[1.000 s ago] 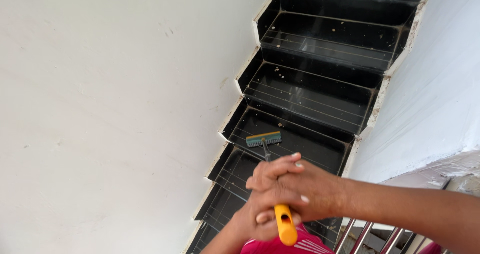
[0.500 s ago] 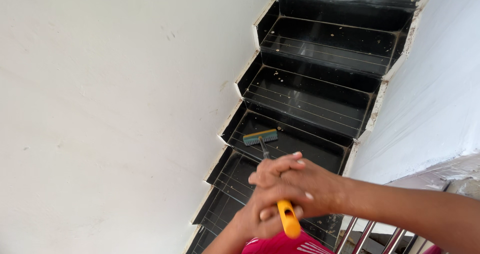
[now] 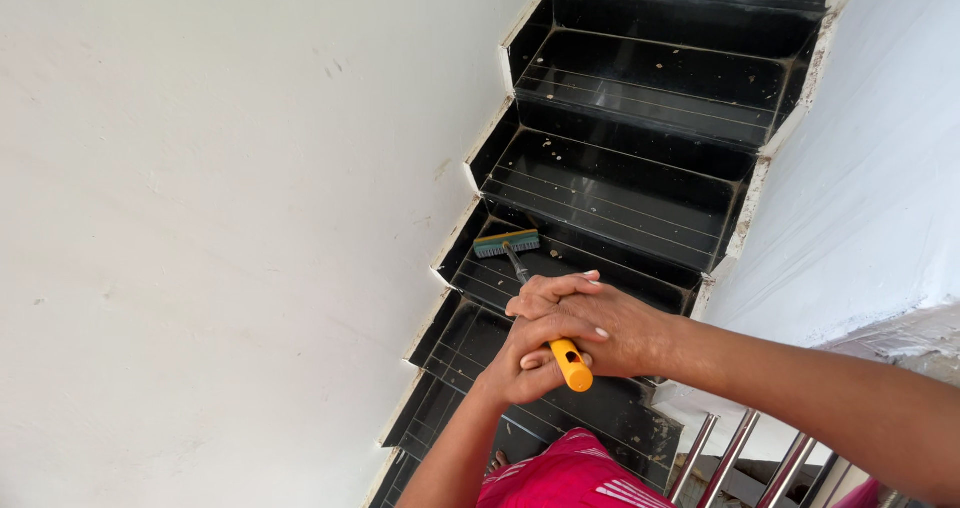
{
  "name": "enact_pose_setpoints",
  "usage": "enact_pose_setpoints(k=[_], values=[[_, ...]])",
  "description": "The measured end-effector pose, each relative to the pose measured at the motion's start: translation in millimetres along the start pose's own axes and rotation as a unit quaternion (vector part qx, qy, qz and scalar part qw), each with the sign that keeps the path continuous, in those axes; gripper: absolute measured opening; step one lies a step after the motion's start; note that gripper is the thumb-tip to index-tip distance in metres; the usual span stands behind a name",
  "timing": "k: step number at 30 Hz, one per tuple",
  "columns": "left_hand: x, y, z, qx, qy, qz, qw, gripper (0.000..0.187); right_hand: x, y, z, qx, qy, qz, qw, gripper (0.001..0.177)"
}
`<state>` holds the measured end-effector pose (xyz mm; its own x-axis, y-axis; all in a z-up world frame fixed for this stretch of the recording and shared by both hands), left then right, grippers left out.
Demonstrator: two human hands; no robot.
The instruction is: The person uses a brush with a long handle to scrub black tiled stairs.
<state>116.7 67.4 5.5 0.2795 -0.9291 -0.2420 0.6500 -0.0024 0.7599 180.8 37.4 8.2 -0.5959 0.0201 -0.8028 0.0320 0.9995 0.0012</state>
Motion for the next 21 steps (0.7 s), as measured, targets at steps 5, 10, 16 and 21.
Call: enact_pose_setpoints(k=[5,10,16,21], values=[[8,-10,33,-0.025,0.043,0.039,0.998,0.019,4,-21,-34,-0.149,-0.054,0.023,0.987,0.034],[24,-11,56,-0.011,0.011,0.044,0.999,0.022,-7,-38,-58,-0.115,0.047,-0.065,0.99,0.056],[9,0,19,0.014,0.039,0.053,0.998,0.027,-20,-22,-41,-0.159,0.019,-0.023,0.987,0.026],[7,0,-4,-0.002,0.047,0.028,0.999,0.028,-2,0,2,0.01,0.033,-0.061,0.998,0.047]])
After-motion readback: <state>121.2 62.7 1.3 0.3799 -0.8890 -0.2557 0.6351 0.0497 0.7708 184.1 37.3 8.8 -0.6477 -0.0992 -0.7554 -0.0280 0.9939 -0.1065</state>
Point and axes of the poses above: each hand's wrist, its own y-axis towards the middle knuckle, its own x-axis out of the palm, z = x × y, the point moved 8 cm from there along y, towards the middle knuckle, and after that the axes turned 12 degrees about x, right-handed, at the moved point
